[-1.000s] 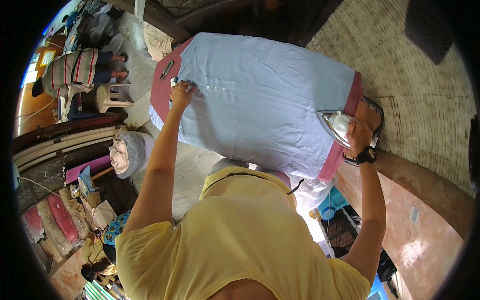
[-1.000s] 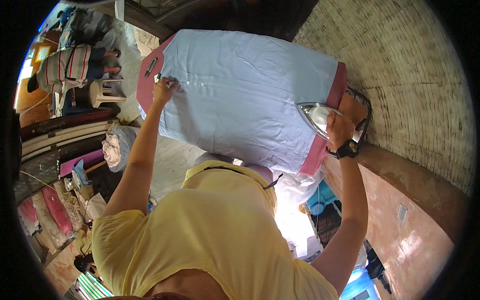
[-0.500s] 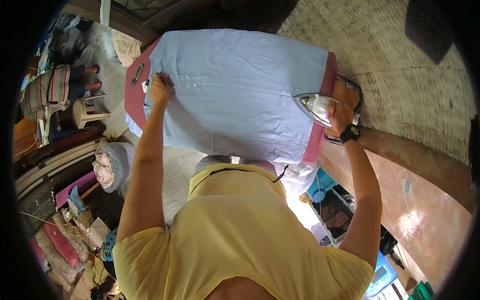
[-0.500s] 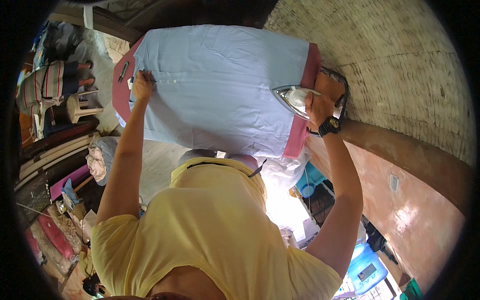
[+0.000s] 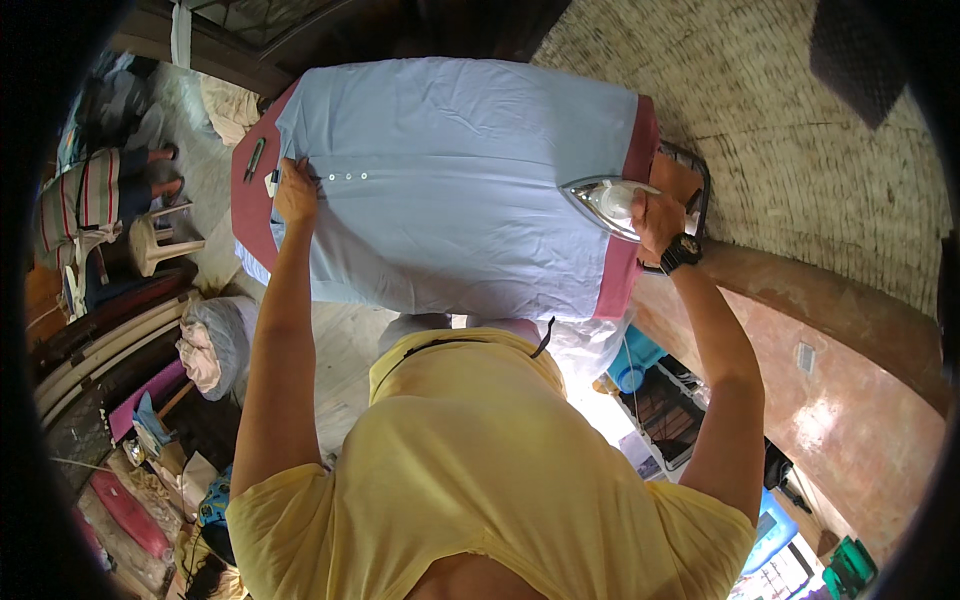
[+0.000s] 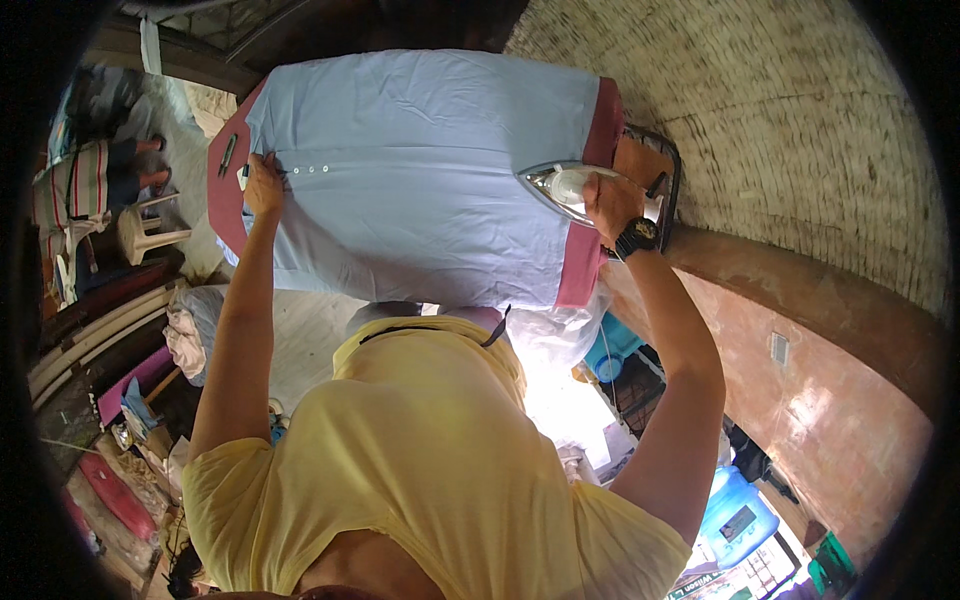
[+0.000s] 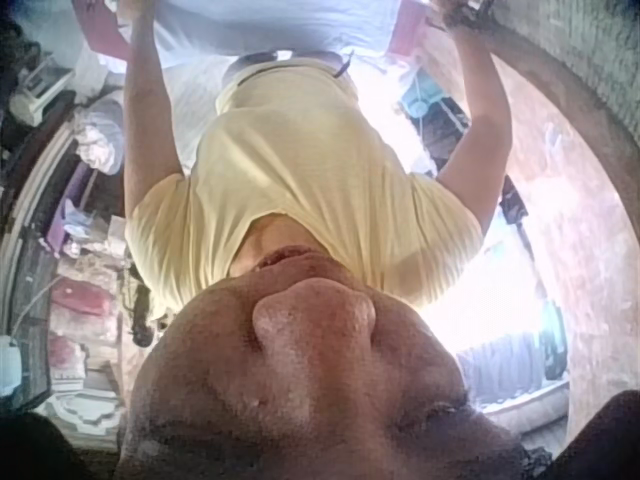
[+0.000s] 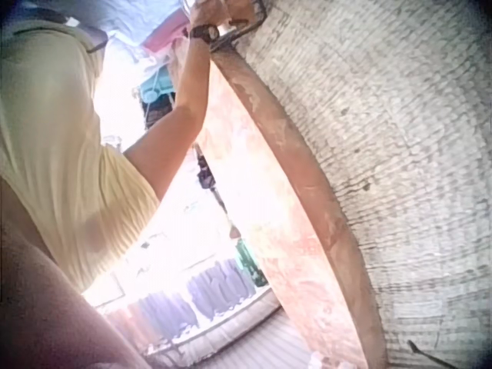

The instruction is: The person irons a blue collared shirt on a red ironing board. They press the collar and front of the shirt using an electric iron.

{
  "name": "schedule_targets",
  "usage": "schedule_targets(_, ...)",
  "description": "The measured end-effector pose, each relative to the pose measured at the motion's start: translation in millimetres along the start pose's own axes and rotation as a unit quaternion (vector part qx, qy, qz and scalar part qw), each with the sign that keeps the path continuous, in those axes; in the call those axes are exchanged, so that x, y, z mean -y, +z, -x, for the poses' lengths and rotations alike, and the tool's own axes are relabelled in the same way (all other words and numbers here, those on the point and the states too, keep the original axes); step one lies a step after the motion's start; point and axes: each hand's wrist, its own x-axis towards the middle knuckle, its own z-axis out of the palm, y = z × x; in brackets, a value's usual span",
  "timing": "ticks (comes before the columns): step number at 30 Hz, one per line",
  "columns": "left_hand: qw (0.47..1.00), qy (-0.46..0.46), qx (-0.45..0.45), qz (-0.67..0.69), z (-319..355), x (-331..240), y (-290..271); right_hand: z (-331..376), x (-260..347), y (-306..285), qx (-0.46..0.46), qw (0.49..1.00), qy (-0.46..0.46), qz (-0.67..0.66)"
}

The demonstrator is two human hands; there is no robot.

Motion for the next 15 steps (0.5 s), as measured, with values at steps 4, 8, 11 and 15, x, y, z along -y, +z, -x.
schedule_targets(4,1.000,-0.006,0.005,0.003,2,-1,-1,-4,7,-4,0.018,1.000,-0.002,0.010)
schedule_targets(8,1.000,-0.005,0.000,0.004,1,0,3,-4,3,4,0.013,1.000,-0.008,-0.001)
schedule_targets(11,1.000,-0.007,-0.002,0.004,1,2,3,-6,4,10,-0.003,1.000,-0.023,-0.007)
schedule_targets(15,1.000,-0.010,-0.005,-0.002,3,-3,-1,-8,11,9,-0.007,1.000,-0.018,-0.007)
